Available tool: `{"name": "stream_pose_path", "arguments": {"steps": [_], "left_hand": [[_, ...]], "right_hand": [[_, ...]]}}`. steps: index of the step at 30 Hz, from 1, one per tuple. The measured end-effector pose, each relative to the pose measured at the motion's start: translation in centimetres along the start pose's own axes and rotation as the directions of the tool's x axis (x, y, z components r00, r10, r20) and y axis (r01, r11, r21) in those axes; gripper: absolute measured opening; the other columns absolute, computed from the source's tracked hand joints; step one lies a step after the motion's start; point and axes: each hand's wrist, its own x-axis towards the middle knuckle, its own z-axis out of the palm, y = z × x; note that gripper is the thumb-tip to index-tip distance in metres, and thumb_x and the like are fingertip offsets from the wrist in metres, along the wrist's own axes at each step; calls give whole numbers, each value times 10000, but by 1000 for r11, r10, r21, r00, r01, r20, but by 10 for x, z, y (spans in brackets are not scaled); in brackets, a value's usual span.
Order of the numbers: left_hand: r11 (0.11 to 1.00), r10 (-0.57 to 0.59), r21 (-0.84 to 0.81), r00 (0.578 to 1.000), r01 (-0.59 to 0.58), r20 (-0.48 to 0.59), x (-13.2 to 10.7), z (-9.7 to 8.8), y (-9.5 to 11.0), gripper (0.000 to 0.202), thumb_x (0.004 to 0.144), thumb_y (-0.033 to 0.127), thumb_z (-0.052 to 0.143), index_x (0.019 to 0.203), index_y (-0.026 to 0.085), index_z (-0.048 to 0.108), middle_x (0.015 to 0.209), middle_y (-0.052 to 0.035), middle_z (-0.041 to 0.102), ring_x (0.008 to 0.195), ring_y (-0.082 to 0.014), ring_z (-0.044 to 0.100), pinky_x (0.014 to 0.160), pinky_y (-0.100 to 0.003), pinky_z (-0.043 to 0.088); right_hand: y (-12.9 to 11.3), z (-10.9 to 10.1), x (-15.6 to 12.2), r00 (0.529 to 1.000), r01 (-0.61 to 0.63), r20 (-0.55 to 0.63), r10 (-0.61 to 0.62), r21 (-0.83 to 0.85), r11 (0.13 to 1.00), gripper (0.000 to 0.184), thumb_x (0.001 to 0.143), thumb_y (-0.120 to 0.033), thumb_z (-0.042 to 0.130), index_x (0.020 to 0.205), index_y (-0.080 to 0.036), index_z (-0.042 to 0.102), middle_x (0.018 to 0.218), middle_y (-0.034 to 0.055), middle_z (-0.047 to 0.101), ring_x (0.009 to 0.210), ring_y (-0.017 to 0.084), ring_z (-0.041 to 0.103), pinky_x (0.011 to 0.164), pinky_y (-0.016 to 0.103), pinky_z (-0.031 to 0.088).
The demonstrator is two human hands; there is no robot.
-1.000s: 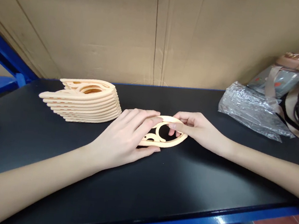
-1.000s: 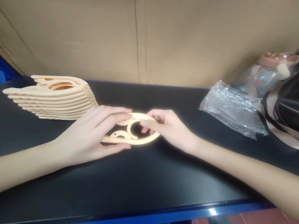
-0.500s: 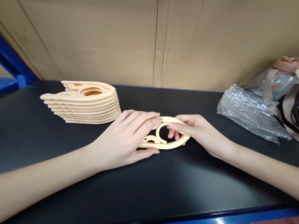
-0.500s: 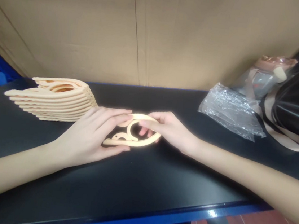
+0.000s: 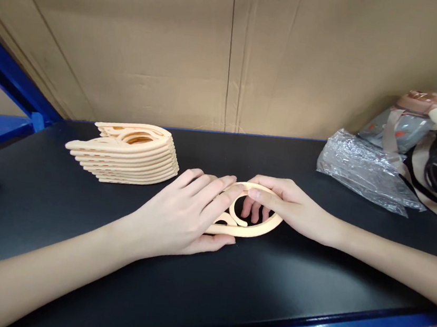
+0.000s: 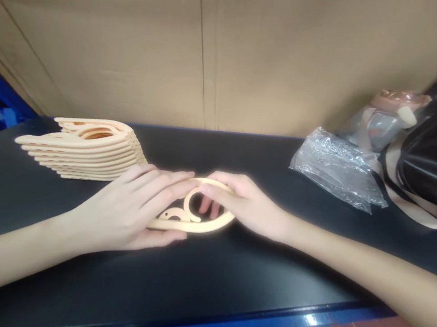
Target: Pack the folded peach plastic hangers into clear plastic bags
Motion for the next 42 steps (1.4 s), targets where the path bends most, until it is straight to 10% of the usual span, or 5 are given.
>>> {"name": "stream_pose_path", "arguments": {"steps": [11,18,27,35,42], "left_hand": [[990,-71,126,990,56,120,13,-26,6,537,852,315,583,1260,-32,549,1149,-182,671,911,-302,663,760,-380,517],[957,-289,87,939,277,185,4,-66,-61,581,856,539,471,1312,185,541,1151,-63,646,859,-234,669,716,-347,522],[605,-725,-40,570,796,387,-58,-78,-142,921,538,910,518,1253,340,623,1136,34,701,979,-273,647,887,-446,478],[730,-612,-94,709,677,350,-88,-66,-174,849,588,909,532,1170,311,685,1054,3,752,866,-284,693,764,-459,535],[718,-624,-70,685,692,376,-90,-61,-175,853,573,915,534,1173,326,677,1054,20,749,854,-265,700,754,-429,539]], "right_hand": [[-2,-6,1,999,36,-21,-35,18,999,408,993,-497,385,903,-181,627,788,10,665,694,106,618,639,225,494],[16,-20,14,994,-45,-100,50,51,998,438,955,-563,424,1025,-171,604,765,35,682,588,124,607,522,245,455],[22,-16,15,999,-18,-28,16,-78,997,367,986,-475,418,1023,-169,616,770,25,686,626,111,609,526,225,400],[23,-17,16,1000,-10,-2,10,-92,996,380,977,-480,440,1011,-153,631,777,30,676,637,112,597,527,234,392],[23,-18,16,1000,8,8,-7,-110,994,354,974,-455,462,997,-153,645,777,24,675,638,103,591,528,229,387]]}}
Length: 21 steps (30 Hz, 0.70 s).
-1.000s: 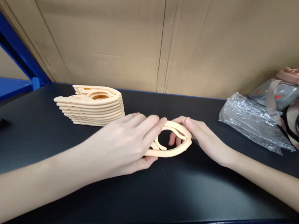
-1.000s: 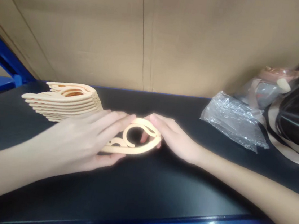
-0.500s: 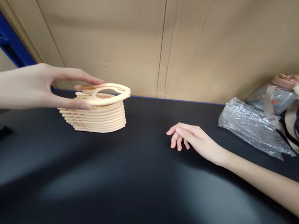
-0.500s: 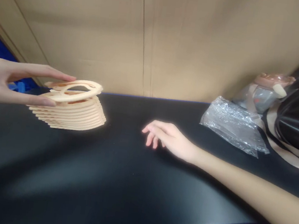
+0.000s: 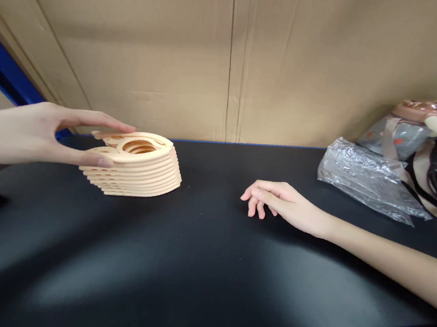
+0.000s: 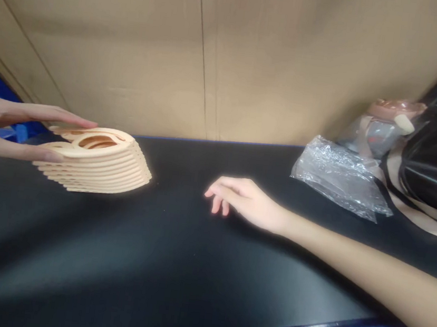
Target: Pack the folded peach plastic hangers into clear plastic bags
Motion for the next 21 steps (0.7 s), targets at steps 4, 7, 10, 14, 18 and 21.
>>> {"name": "stream_pose_path", "arguments": {"steps": [4,7,10,14,18,21], "left_hand": [[998,60,25,998,-60,-5,1,2,2,823,645,886,515,1196,293,664,1037,21,750,814,-218,700,734,-374,544],[990,127,66,992,-125,-17,1,3,1,758,687,836,552,1200,290,665,995,21,761,757,-194,705,639,-296,537],[984,158,84,987,-154,-35,-1,2,2,735,710,826,541,1205,297,664,982,22,764,739,-187,704,617,-273,526],[986,145,83,989,-143,-17,-4,1,7,689,750,802,527,1226,319,646,1023,29,756,774,-190,701,639,-282,527],[980,186,83,982,-183,-36,-3,2,10,693,774,787,515,1227,280,650,1001,15,761,751,-178,695,626,-266,524],[987,145,79,989,-142,-26,-2,2,11,713,762,806,503,1222,283,655,1006,15,758,757,-188,702,635,-276,531]], "right_hand": [[-1,-1,0,1000,0,4,0,-17,1000,355,971,-456,467,982,-153,652,780,25,677,639,103,586,530,229,388],[-1,-1,0,1000,-1,5,2,-29,1000,355,968,-457,472,971,-152,655,780,26,675,641,105,582,529,230,385],[-2,0,0,1000,-7,4,7,-35,999,358,964,-462,476,963,-153,657,780,28,673,642,107,578,522,232,380],[-3,0,-1,1000,-17,7,17,-50,999,356,966,-461,472,962,-158,660,790,27,673,651,107,580,531,234,386],[-4,0,-1,1000,-21,9,21,-59,998,354,966,-462,471,955,-163,661,792,24,673,657,107,578,542,236,394],[-5,0,-2,1000,-29,5,29,-63,998,349,966,-457,476,945,-162,660,793,20,668,662,102,575,556,232,403]]}}
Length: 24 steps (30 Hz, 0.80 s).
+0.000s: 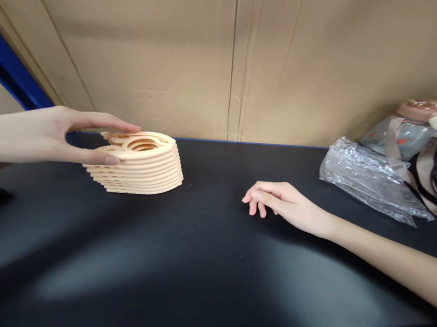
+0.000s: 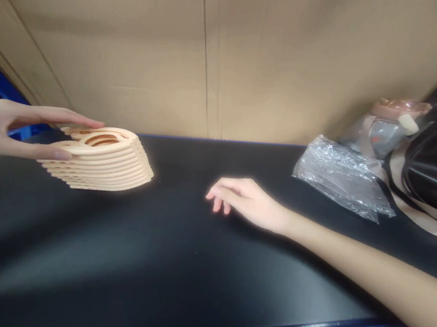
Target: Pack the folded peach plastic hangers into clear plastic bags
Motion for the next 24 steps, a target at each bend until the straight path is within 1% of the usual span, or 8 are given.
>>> {"name": "stream_pose_path", "arguments": {"steps": [7,13,15,17,19,20,22,24], "left_hand": [[998,-55,-24,997,56,50,-2,1,-3,765,733,832,499,1252,285,633,1077,22,737,823,-204,691,820,-372,509],[999,-41,-14,999,41,6,-2,3,-1,828,734,829,503,1354,282,545,1173,-33,703,879,-244,681,739,-365,535],[999,-39,-3,995,39,-87,0,2,16,861,758,827,468,1400,254,485,1255,-66,657,1003,-287,653,820,-427,526],[1000,-27,-17,965,23,-260,2,0,45,828,826,791,402,1423,218,434,1384,-92,550,1233,-331,528,990,-515,430],[997,72,39,920,-61,-385,3,2,82,649,944,605,402,1419,163,403,1441,-132,480,1397,-308,352,1125,-522,281],[989,149,66,893,-133,-425,2,6,101,548,961,503,448,1383,155,436,1430,-146,491,1404,-294,349,1139,-506,273],[957,283,53,879,-285,-384,-3,18,136,476,949,383,512,1356,142,452,1380,-155,537,1392,-280,380,1139,-482,312],[904,417,17,872,-427,-257,-10,37,160,492,959,368,499,1386,134,428,1428,-144,507,1418,-267,341,1154,-476,311]], "right_hand": [[1,0,1,1000,9,9,-10,12,1000,352,960,-465,482,954,-162,662,789,18,660,666,108,572,582,238,424],[1,0,1,1000,20,15,-20,-4,1000,357,959,-469,477,957,-165,665,802,20,660,671,114,572,605,246,440],[1,0,1,1000,21,15,-21,-10,1000,363,957,-475,477,956,-166,668,800,21,656,671,116,570,618,249,450],[1,0,1,1000,26,18,-26,-17,1000,362,953,-480,481,957,-170,669,801,23,655,676,121,571,636,256,462],[1,1,0,999,33,23,-32,-29,999,361,949,-485,484,962,-175,669,802,23,654,687,125,579,652,260,469],[0,2,0,999,36,29,-35,-40,999,362,948,-487,483,964,-177,669,803,23,656,692,127,585,655,261,471],[-1,1,0,999,46,33,-43,-97,994,356,952,-486,476,964,-185,666,792,18,666,686,129,600,653,261,473],[-4,-5,1,995,61,-58,-80,-277,959,338,947,-482,486,943,-197,668,758,11,680,662,135,616,653,269,465]]}}
